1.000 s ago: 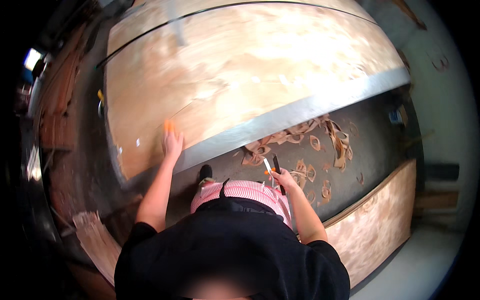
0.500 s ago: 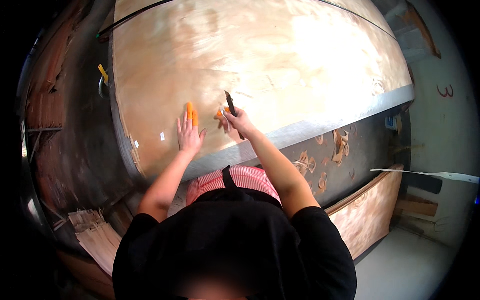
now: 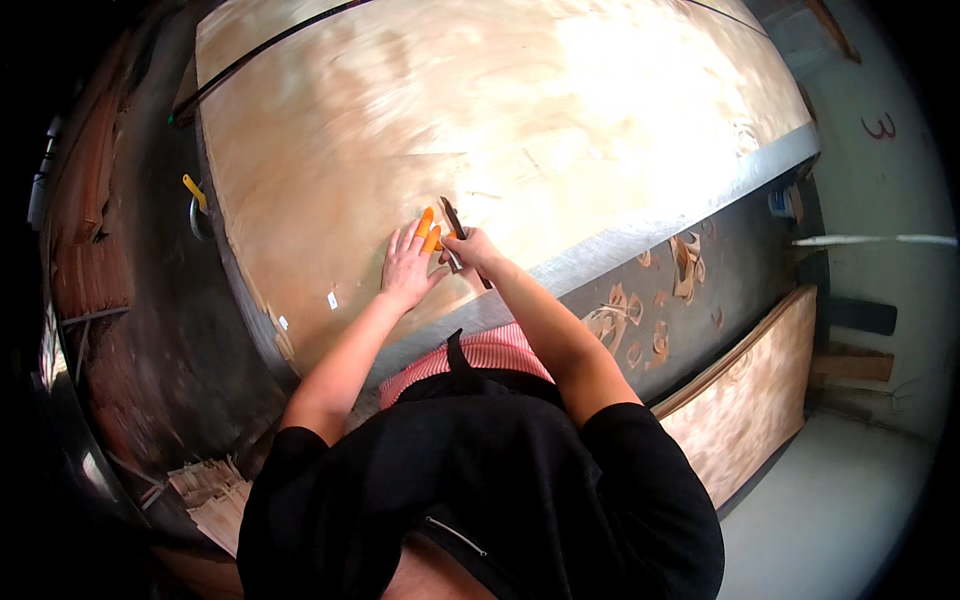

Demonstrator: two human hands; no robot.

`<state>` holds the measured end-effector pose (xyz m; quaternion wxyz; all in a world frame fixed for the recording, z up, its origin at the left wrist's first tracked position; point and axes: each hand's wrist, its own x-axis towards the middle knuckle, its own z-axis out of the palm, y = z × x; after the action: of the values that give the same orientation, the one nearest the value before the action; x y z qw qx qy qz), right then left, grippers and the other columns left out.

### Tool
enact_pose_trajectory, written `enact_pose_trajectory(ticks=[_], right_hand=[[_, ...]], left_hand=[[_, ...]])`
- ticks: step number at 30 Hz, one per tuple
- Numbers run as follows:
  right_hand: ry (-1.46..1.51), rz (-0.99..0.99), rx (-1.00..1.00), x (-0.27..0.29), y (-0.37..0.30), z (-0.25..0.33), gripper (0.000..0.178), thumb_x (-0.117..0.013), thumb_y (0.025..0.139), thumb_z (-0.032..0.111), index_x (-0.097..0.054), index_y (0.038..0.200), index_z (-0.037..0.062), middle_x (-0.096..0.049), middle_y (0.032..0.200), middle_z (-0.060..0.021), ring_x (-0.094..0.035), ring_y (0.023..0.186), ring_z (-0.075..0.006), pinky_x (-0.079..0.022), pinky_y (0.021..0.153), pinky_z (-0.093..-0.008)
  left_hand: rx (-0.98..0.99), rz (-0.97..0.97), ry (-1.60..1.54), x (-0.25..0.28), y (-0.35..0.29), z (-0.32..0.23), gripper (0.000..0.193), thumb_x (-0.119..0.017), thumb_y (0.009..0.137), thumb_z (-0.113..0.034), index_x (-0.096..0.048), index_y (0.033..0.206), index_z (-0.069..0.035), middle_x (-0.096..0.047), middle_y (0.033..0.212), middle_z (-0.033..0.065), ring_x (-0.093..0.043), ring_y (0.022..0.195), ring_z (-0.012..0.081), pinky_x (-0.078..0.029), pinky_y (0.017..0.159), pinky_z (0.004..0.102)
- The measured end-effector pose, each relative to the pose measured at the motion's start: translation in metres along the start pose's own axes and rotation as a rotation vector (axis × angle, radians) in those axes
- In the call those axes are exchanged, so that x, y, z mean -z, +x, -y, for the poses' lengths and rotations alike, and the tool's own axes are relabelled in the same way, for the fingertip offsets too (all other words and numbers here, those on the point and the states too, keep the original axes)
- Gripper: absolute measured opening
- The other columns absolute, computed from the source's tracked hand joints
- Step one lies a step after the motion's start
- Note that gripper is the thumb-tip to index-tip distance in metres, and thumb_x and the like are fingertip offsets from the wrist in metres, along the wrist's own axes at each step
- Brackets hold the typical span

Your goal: The person uses a utility knife and a metal straightedge to cut a large sheet of wood veneer on a workbench. They score the veneer along the straightedge, remove the cut pieces, and stack them on the floor.

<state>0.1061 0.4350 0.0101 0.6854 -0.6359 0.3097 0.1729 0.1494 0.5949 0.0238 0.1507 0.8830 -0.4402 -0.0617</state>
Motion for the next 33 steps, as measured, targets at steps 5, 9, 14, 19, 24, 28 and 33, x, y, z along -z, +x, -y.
enact_pose_trajectory(ticks=[5, 9, 14, 19, 24, 28, 33], right_hand=[[-0.091, -0.036, 0.021, 0.001, -0.029, -0.008, 0.02, -0.056, 0.082, 0.024, -0.061, 0.077, 0.0045, -0.059, 0.061, 0.0009, -0.048, 0.046, -0.0063, -0.036, 0.041, -0.0202], [-0.618, -0.007, 0.18, 0.034, -0.004, -0.015, 0.017, -0.054, 0.08, 0.018, -0.06, 0.073, 0.0045, -0.062, 0.062, -0.0041, -0.06, 0.057, -0.0146, -0.046, 0.054, -0.0282], [-0.824, 0.014, 0.047, 0.074, -0.019, 0.037, 0.015, -0.053, 0.079, 0.02, -0.06, 0.072, 0.0085, -0.062, 0.062, -0.0023, -0.06, 0.06, -0.015, -0.045, 0.056, -0.0279], [-0.412, -0.134, 0.206, 0.075, -0.032, 0.012, 0.025, -0.061, 0.077, 0.028, -0.062, 0.086, 0.0037, -0.061, 0.067, -0.0058, -0.057, 0.062, -0.0139, -0.045, 0.06, -0.0272], [-0.696, -0.148, 0.111, 0.029, -0.03, -0.005, 0.044, -0.064, 0.068, 0.046, -0.06, 0.085, 0.0052, -0.061, 0.069, -0.0146, -0.06, 0.064, -0.0263, -0.048, 0.061, -0.0356], [-0.551, -0.08, 0.089, 0.017, -0.023, -0.011, 0.031, -0.061, 0.074, 0.035, -0.059, 0.075, 0.0045, -0.058, 0.061, -0.0132, -0.057, 0.056, -0.0249, -0.045, 0.055, -0.0357], [-0.733, 0.075, 0.202, 0.035, -0.009, 0.003, 0.015, -0.056, 0.079, 0.022, -0.06, 0.076, 0.0083, -0.058, 0.061, -0.0105, -0.055, 0.054, -0.0222, -0.044, 0.053, -0.0324]], left_hand=[[-0.014, 0.147, 0.017, 0.008, -0.003, 0.001, 0.069, -0.061, 0.068, -0.052, -0.043, 0.125, -0.018, -0.027, 0.134, 0.0142, -0.016, 0.129, 0.0272, -0.011, 0.105, 0.0466], [-0.029, 0.134, 0.061, 0.011, 0.0, -0.002, 0.072, -0.06, 0.067, -0.055, -0.042, 0.127, -0.02, -0.024, 0.137, 0.0134, -0.016, 0.13, 0.026, -0.013, 0.104, 0.0463], [-0.02, 0.185, 0.063, 0.014, 0.003, -0.001, 0.072, -0.063, 0.064, -0.054, -0.045, 0.124, -0.017, -0.023, 0.137, 0.0143, -0.016, 0.13, 0.0268, -0.013, 0.104, 0.0471], [-0.02, 0.183, 0.016, 0.006, 0.001, 0.002, 0.073, -0.067, 0.062, -0.051, -0.046, 0.123, -0.016, -0.024, 0.135, 0.0173, -0.014, 0.13, 0.0296, -0.011, 0.104, 0.0493], [-0.018, 0.179, 0.002, 0.008, 0.004, 0.002, 0.07, -0.065, 0.064, -0.052, -0.048, 0.121, -0.015, -0.027, 0.134, 0.0164, -0.015, 0.13, 0.0284, -0.011, 0.104, 0.0486], [0.0, 0.215, 0.018, 0.013, 0.005, 0.0, 0.071, -0.064, 0.065, -0.051, -0.044, 0.125, -0.017, -0.028, 0.134, 0.0151, -0.015, 0.13, 0.027, -0.011, 0.105, 0.0477], [-0.004, 0.24, -0.005, 0.015, 0.009, 0.002, 0.07, -0.064, 0.066, -0.049, -0.043, 0.125, -0.019, -0.029, 0.133, 0.0153, -0.016, 0.129, 0.0267, -0.012, 0.104, 0.0476]])
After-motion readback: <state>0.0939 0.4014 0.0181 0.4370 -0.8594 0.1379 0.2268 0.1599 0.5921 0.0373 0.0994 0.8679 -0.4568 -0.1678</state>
